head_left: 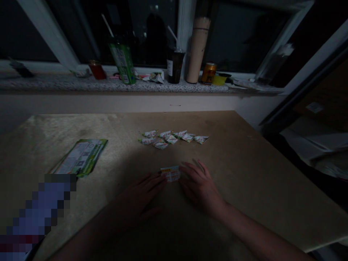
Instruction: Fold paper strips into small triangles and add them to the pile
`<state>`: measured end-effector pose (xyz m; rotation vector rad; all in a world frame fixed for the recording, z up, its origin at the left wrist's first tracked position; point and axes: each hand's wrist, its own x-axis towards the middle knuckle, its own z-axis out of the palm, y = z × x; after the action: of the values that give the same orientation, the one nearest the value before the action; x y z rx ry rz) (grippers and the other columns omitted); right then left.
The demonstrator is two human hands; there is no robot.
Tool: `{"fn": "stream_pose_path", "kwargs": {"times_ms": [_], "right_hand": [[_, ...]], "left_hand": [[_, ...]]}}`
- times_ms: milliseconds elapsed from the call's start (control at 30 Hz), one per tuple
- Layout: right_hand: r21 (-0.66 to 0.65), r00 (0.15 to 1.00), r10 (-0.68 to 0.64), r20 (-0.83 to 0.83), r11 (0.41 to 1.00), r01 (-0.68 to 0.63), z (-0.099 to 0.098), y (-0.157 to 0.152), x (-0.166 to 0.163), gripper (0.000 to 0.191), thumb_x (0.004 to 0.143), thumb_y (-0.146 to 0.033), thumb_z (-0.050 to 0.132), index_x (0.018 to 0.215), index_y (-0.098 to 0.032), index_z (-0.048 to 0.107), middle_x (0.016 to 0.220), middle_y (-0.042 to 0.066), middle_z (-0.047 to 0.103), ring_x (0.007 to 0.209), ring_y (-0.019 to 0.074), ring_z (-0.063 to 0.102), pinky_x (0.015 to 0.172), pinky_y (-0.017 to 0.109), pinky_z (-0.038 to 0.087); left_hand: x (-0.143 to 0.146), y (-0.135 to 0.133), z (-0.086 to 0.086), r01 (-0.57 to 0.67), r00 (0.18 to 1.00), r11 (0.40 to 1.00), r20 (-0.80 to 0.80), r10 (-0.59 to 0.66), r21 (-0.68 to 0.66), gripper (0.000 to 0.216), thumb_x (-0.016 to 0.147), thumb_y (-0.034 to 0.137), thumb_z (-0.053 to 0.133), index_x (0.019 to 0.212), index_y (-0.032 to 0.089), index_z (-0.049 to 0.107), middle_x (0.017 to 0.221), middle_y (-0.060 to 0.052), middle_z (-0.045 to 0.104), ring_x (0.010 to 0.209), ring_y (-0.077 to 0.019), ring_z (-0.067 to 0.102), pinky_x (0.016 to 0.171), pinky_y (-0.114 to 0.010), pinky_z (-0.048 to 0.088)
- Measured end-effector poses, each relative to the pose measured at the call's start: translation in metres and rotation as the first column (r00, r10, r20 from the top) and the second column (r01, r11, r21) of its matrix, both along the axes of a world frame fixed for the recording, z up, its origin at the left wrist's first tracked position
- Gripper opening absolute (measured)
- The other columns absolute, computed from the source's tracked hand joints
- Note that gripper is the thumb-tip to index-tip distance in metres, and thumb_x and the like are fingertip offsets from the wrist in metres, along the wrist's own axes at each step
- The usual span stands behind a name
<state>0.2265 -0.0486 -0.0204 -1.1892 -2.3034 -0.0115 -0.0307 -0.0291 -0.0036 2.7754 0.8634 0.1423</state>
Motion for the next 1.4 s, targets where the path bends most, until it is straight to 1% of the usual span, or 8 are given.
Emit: {"fn": "stream_pose_path", "kwargs": {"times_ms": [400,567,800,900,1000,1133,1267,1400], "right_hand": [[-0.012,0.999,0.012,-0.041,1.000,-0.012,-0.003,0.000,0.007,0.018,0.087,-0.017,0.053,0.093,-0.022,0.069,0.118,0.005,0.063,0.117,0.0227,0.050,0.104,0.052,0.033],[0.023,0.996,0.020,-0.091,1.000,-0.018,-0.003,-0.001,0.009,0.023,0.089,-0.020,0.052,0.108,-0.022,0.064,0.117,0.007,0.063,0.114,0.0220,0.052,0.100,0.048,0.038],[-0.076,0.999,0.026,-0.036,0.997,-0.029,-0.001,0.001,0.005,0.018,0.087,-0.019,0.054,0.100,-0.023,0.067,0.117,0.005,0.062,0.115,0.0219,0.050,0.102,0.047,0.035],[-0.087,0.998,0.048,-0.041,0.995,-0.051,0.001,0.002,0.005,0.018,0.088,-0.019,0.054,0.098,-0.024,0.067,0.111,0.005,0.065,0.112,0.0207,0.052,0.102,0.046,0.035],[-0.101,0.995,0.077,-0.070,0.991,-0.084,0.004,0.003,0.004,0.018,0.088,-0.019,0.052,0.100,-0.023,0.066,0.104,0.004,0.067,0.106,0.0191,0.055,0.101,0.044,0.036],[-0.138,0.990,0.096,-0.103,0.984,-0.110,0.005,0.004,0.003,0.021,0.089,-0.020,0.052,0.105,-0.021,0.064,0.104,0.005,0.067,0.103,0.0193,0.056,0.097,0.041,0.038],[-0.166,0.990,0.078,-0.121,0.981,-0.098,0.002,0.006,0.001,0.019,0.088,-0.022,0.054,0.103,-0.021,0.065,0.106,0.005,0.067,0.103,0.0201,0.056,0.096,0.040,0.037],[-0.177,0.990,0.047,-0.129,0.982,-0.069,0.000,0.011,-0.001,0.018,0.085,-0.021,0.058,0.101,-0.022,0.066,0.104,0.005,0.067,0.100,0.0197,0.056,0.092,0.037,0.039]], "left_hand": [[0.000,0.002,-0.001,0.007,1.000,1.000,-0.001,-0.007,-0.005,0.064,0.090,0.046,0.050,0.145,0.023,0.025,0.146,-0.006,0.036,0.132,-0.0255,0.033,0.109,-0.041,0.028],[-0.001,0.002,-0.003,0.002,1.000,1.000,-0.002,-0.002,-0.007,0.066,0.090,0.046,0.050,0.146,0.026,0.023,0.147,-0.005,0.034,0.133,-0.0265,0.033,0.109,-0.042,0.029],[0.000,0.001,0.004,0.015,1.000,0.999,0.011,-0.014,-0.045,0.063,0.091,0.044,0.050,0.145,0.024,0.025,0.146,-0.007,0.037,0.133,-0.0259,0.033,0.109,-0.042,0.029],[0.001,0.002,-0.002,-0.023,0.999,0.999,0.030,0.024,-0.024,0.057,0.092,0.040,0.050,0.143,0.026,0.030,0.148,-0.007,0.033,0.134,-0.0270,0.030,0.108,-0.044,0.030],[0.003,0.005,-0.010,-0.125,0.989,0.991,0.078,0.122,0.038,0.053,0.091,0.036,0.050,0.140,0.025,0.034,0.151,-0.007,0.025,0.136,-0.0294,0.025,0.108,-0.048,0.029],[0.008,0.012,-0.014,-0.220,0.969,0.975,0.125,0.214,0.040,0.053,0.091,0.034,0.048,0.140,0.019,0.032,0.144,-0.010,0.039,0.133,-0.0263,0.032,0.109,-0.047,0.028],[0.009,0.014,-0.015,-0.227,0.966,0.973,0.141,0.219,0.045,0.043,0.092,0.033,0.047,0.134,0.023,0.042,0.139,-0.007,0.044,0.130,-0.0257,0.035,0.107,-0.046,0.032],[0.007,0.015,-0.018,-0.231,0.960,0.970,0.179,0.214,0.078,0.040,0.092,0.031,0.048,0.132,0.025,0.045,0.136,-0.006,0.047,0.125,-0.0256,0.041,0.104,-0.046,0.035]]}}
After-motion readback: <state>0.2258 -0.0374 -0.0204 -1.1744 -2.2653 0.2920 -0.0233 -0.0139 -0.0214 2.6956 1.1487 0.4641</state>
